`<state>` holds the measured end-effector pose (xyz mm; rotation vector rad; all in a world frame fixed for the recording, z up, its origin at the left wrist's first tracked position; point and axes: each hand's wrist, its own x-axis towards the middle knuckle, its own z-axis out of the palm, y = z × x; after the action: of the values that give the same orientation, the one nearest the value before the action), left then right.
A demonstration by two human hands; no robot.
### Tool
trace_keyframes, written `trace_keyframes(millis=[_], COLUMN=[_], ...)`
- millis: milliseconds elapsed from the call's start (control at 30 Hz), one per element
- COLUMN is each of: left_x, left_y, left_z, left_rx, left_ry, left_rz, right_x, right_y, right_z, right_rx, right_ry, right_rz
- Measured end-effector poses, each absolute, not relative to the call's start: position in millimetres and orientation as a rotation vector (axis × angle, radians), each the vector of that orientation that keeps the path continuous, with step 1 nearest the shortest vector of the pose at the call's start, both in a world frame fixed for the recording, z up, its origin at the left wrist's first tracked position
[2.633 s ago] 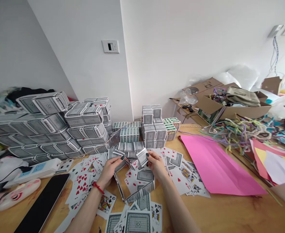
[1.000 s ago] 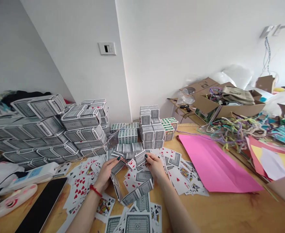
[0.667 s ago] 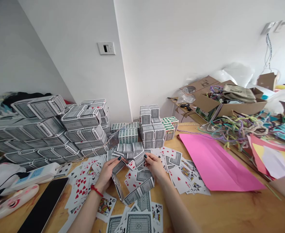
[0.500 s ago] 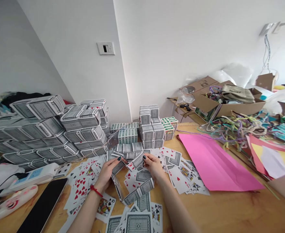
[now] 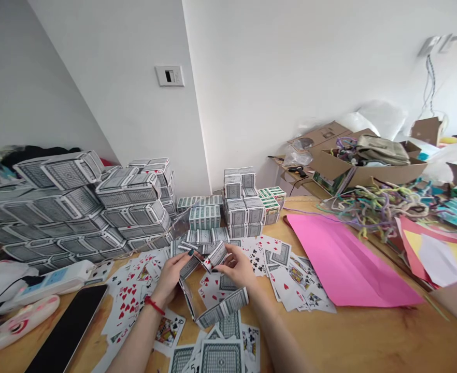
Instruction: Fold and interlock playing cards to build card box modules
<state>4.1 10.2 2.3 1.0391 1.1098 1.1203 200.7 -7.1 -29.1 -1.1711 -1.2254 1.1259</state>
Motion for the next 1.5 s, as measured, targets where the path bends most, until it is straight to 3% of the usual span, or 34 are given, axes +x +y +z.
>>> trace_keyframes(millis=[300, 1000, 1500], left_x=[5.6, 4.2, 3.4], left_y=[8.5, 6.2, 6.5], left_z=[1.9, 7.9, 4.8], left_rx=[1.051, 1.121, 1.161], left_ry=[1.107, 1.108, 1.088], left_rz=[1.102, 1.079, 1.058], right_x=[186.0, 177.9, 171.5], right_y=[-20.6, -30.8, -32.7], right_z=[-25.5, -12.6, -11.7], right_rx=[-1.545, -1.519, -1.384], right_ry=[-1.723, -1.672, -1.619], right_rz=[0.62, 0.564, 0.715])
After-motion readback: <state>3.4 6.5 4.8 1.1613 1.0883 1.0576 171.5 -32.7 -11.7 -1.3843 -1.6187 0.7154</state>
